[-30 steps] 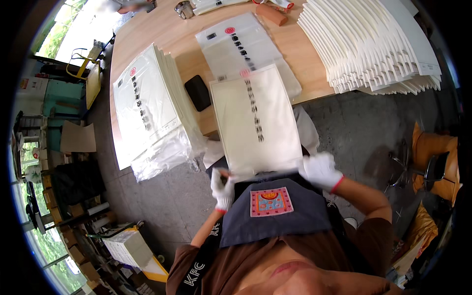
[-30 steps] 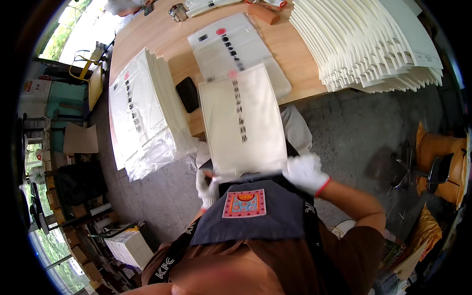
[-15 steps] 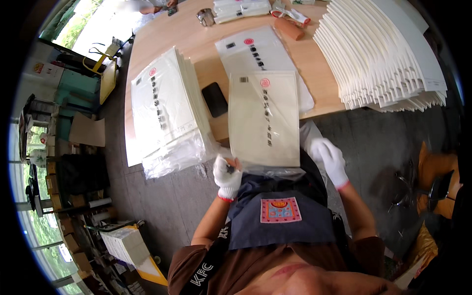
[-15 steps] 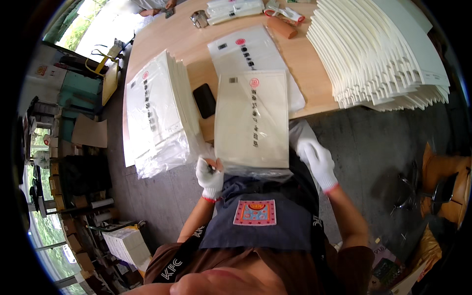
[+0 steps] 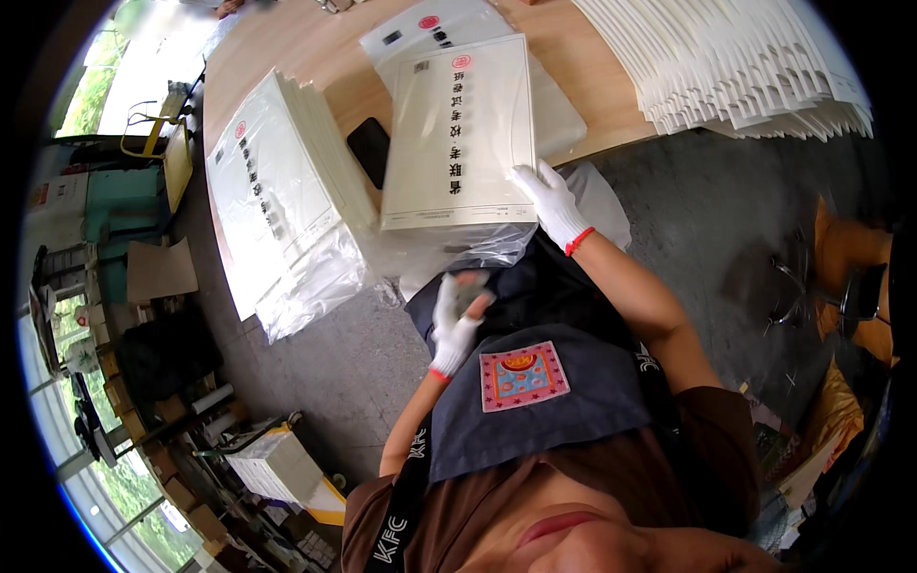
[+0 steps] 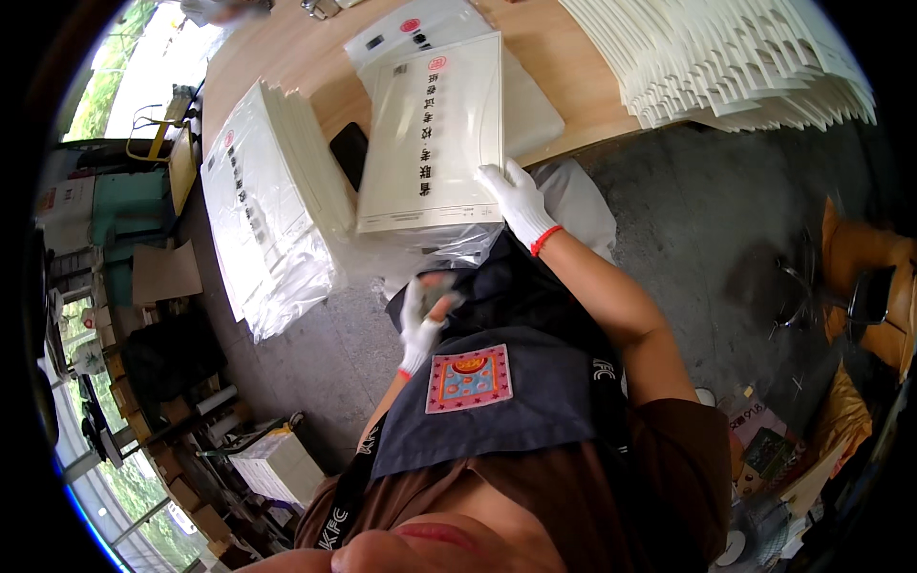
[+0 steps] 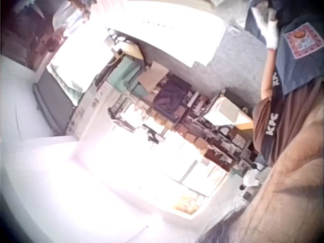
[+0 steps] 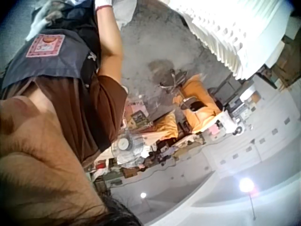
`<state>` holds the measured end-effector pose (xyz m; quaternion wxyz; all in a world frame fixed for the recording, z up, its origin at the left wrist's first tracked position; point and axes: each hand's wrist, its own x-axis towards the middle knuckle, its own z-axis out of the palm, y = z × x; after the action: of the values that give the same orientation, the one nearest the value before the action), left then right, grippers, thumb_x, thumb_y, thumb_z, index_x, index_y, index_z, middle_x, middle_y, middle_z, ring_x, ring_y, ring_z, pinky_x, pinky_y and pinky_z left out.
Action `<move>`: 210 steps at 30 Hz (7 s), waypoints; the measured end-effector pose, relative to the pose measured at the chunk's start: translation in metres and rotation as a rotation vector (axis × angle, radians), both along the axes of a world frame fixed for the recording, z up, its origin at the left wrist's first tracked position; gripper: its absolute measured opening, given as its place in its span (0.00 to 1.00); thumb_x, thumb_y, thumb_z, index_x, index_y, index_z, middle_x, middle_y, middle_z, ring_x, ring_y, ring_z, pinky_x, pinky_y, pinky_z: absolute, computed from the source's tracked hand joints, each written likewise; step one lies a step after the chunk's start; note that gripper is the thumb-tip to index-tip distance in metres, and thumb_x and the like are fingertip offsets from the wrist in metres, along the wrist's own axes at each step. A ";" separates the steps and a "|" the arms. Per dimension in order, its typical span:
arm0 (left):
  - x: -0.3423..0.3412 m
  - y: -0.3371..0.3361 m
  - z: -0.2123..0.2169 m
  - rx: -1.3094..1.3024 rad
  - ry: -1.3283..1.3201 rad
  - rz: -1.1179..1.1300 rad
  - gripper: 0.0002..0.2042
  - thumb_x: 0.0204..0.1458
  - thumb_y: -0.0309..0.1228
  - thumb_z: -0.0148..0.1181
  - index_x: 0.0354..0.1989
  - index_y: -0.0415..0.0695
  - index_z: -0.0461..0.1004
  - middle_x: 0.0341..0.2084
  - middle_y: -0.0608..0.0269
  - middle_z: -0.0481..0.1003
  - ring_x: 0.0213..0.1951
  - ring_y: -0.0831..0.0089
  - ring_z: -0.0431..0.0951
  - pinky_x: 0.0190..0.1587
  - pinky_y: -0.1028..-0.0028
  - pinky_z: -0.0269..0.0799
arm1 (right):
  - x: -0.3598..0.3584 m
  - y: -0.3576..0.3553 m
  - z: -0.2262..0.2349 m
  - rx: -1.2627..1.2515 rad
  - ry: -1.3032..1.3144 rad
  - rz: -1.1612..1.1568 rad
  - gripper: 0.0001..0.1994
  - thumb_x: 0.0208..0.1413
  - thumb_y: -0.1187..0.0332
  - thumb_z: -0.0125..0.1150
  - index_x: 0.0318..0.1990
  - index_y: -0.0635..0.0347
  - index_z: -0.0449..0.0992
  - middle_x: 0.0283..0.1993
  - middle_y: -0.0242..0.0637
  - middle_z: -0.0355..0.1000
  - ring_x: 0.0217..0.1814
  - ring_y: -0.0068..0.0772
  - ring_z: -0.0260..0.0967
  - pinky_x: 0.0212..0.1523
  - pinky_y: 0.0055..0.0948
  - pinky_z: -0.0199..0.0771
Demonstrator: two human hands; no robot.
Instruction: The person repeatedly picks up white paper documents from a stack, places them into clear plastic sleeves, and sets the sealed packages on the table. The process is performed one at a time with gloved hands.
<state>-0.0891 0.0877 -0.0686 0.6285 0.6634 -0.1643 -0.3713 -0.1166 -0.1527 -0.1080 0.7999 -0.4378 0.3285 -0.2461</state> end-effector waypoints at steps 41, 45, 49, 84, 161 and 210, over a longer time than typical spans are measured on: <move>0.100 -0.033 0.087 0.112 -0.790 -0.178 0.11 0.56 0.33 0.54 0.25 0.40 0.69 0.20 0.53 0.66 0.25 0.55 0.69 0.31 0.64 0.65 | -0.063 -0.003 -0.051 0.295 -0.065 0.336 0.20 0.63 0.66 0.51 0.61 0.62 0.65 0.56 0.36 0.69 0.56 0.28 0.66 0.56 0.29 0.66; 0.120 0.025 0.128 -0.181 -1.173 0.216 0.11 0.57 0.29 0.52 0.23 0.41 0.66 0.18 0.60 0.68 0.25 0.66 0.71 0.28 0.68 0.65 | 0.046 0.036 0.005 0.116 -0.154 0.540 0.20 0.63 0.63 0.52 0.57 0.66 0.68 0.53 0.36 0.70 0.53 0.24 0.67 0.54 0.25 0.66; 0.189 0.116 0.131 -0.245 -0.885 0.762 0.08 0.60 0.27 0.48 0.33 0.38 0.73 0.26 0.61 0.75 0.30 0.72 0.75 0.35 0.75 0.71 | 0.155 0.070 0.095 -0.302 -0.033 0.739 0.19 0.60 0.55 0.55 0.46 0.64 0.75 0.37 0.30 0.75 0.37 0.24 0.70 0.37 0.25 0.69; 0.163 -0.236 -0.017 0.463 -0.707 -0.373 0.09 0.53 0.35 0.53 0.35 0.46 0.77 0.30 0.56 0.79 0.35 0.63 0.79 0.41 0.69 0.71 | 0.018 -0.069 0.030 -0.472 0.625 0.388 0.23 0.60 0.48 0.50 0.42 0.62 0.72 0.29 0.41 0.75 0.29 0.36 0.73 0.35 0.34 0.73; 0.039 -0.146 0.084 -0.101 -1.451 0.055 0.39 0.31 0.28 0.70 0.59 0.44 0.63 0.58 0.46 0.62 0.59 0.45 0.61 0.61 0.54 0.59 | -0.149 -0.056 0.139 -1.622 0.270 -0.020 0.13 0.49 0.74 0.60 0.44 0.60 0.72 0.39 0.44 0.71 0.36 0.49 0.73 0.29 0.36 0.74; 0.069 -0.071 0.049 -0.486 -1.085 -0.481 0.15 0.36 0.17 0.56 0.36 0.43 0.76 0.44 0.55 0.78 0.24 0.71 0.78 0.26 0.74 0.74 | -0.085 -0.068 0.130 -0.031 0.120 0.848 0.17 0.60 0.63 0.55 0.48 0.70 0.73 0.40 0.35 0.75 0.42 0.21 0.73 0.44 0.24 0.73</move>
<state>-0.0205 0.0167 -0.0191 0.4875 0.5400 -0.6830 -0.0656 -0.2020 -0.2209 0.0218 0.8030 -0.5598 0.1618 0.1254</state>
